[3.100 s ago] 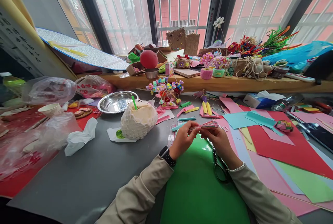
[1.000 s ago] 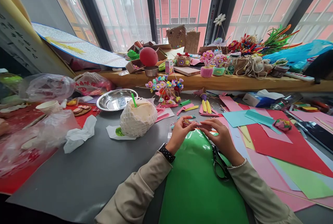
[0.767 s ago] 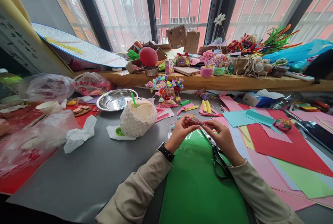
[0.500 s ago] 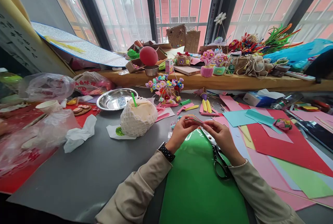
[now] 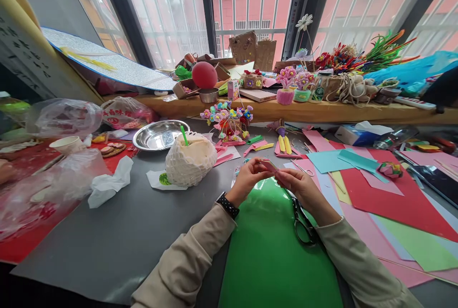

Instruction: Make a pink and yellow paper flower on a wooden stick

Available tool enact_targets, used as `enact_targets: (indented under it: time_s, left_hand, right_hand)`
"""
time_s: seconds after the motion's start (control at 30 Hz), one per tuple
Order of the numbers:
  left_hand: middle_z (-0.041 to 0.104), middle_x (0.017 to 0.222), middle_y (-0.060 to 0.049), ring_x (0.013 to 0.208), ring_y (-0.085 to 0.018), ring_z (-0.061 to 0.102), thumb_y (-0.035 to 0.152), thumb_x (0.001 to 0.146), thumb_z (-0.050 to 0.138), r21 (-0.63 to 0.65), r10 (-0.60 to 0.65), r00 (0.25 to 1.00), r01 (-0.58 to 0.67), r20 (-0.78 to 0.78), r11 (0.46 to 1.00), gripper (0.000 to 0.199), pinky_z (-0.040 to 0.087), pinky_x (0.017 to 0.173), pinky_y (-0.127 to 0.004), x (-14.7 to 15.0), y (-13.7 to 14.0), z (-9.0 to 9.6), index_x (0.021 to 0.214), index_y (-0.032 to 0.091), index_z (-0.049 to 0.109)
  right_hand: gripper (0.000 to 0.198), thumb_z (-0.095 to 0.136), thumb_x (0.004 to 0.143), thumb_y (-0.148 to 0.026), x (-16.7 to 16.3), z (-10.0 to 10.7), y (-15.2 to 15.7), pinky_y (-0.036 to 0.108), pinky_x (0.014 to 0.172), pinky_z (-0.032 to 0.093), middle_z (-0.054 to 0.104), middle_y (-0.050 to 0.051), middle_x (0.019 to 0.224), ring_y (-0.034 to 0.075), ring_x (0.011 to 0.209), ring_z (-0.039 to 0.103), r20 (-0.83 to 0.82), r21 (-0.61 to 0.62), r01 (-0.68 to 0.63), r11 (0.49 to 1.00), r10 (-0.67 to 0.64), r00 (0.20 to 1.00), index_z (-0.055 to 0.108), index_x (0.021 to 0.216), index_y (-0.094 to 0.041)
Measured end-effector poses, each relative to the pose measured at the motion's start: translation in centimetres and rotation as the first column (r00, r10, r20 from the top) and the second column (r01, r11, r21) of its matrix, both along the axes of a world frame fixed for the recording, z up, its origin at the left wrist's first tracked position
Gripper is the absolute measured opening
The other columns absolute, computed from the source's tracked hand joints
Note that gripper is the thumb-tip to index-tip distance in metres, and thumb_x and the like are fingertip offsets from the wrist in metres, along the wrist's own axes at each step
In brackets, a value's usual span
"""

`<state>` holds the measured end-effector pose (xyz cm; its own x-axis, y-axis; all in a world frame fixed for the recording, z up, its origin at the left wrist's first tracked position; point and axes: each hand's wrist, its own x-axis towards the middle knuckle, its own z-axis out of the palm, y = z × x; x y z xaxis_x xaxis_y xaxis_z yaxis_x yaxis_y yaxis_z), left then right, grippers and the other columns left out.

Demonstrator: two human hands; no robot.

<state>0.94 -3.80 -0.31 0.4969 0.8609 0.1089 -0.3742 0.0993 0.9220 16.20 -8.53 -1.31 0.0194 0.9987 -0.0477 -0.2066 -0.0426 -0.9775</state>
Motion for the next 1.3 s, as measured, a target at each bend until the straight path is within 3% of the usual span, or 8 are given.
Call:
enact_targets:
  time_s: [0.2,0.43,0.73,1.3]
  left_hand:
    - [0.065,0.088,-0.006,0.090,-0.018,0.059,0.017,0.059,0.071,0.041,-0.081,0.996,0.079,0.030,0.996,0.043,0.042,0.081,-0.031,-0.1,0.1,0.0,0.098,0.014,0.052]
    - [0.065,0.082,-0.003,0.082,-0.016,0.060,0.016,0.059,0.071,0.021,-0.068,0.997,0.067,0.044,0.998,0.041,0.041,0.081,-0.031,0.0,-0.3,0.1,0.096,0.015,0.055]
    - [0.062,0.081,-0.003,0.079,-0.013,0.058,0.016,0.061,0.070,0.110,-0.006,0.998,-0.001,0.063,0.994,0.036,0.042,0.077,-0.028,0.2,-0.4,-0.2,0.092,0.014,0.053]
    - [0.061,0.076,-0.001,0.074,-0.012,0.058,0.019,0.062,0.069,0.065,0.089,0.996,-0.091,0.026,0.994,0.027,0.045,0.071,-0.026,0.5,-1.0,-0.2,0.083,0.013,0.052]
  right_hand:
    - [0.020,0.071,0.060,-0.033,-0.4,0.7,-0.4,0.023,0.068,0.042,0.064,0.000,0.072,0.009,0.067,0.055,-0.108,-0.067,-0.052,0.996,0.044,0.993,0.069,0.075,-0.020]
    - [0.017,0.070,0.061,-0.032,-0.5,0.9,-0.5,0.022,0.069,0.041,0.063,-0.002,0.069,0.008,0.064,0.053,-0.116,-0.054,-0.056,0.997,0.049,0.992,0.069,0.072,-0.020]
    - [0.019,0.069,0.062,-0.032,-0.7,0.3,-0.3,0.025,0.069,0.042,0.063,0.001,0.072,0.010,0.067,0.053,-0.123,-0.024,-0.027,0.999,0.024,0.992,0.068,0.077,-0.020]
    - [0.023,0.063,0.067,-0.038,-1.3,-0.1,-0.5,0.023,0.058,0.037,0.056,-0.002,0.062,0.010,0.061,0.049,0.134,0.112,0.058,0.992,-0.072,0.988,0.062,0.075,-0.017]
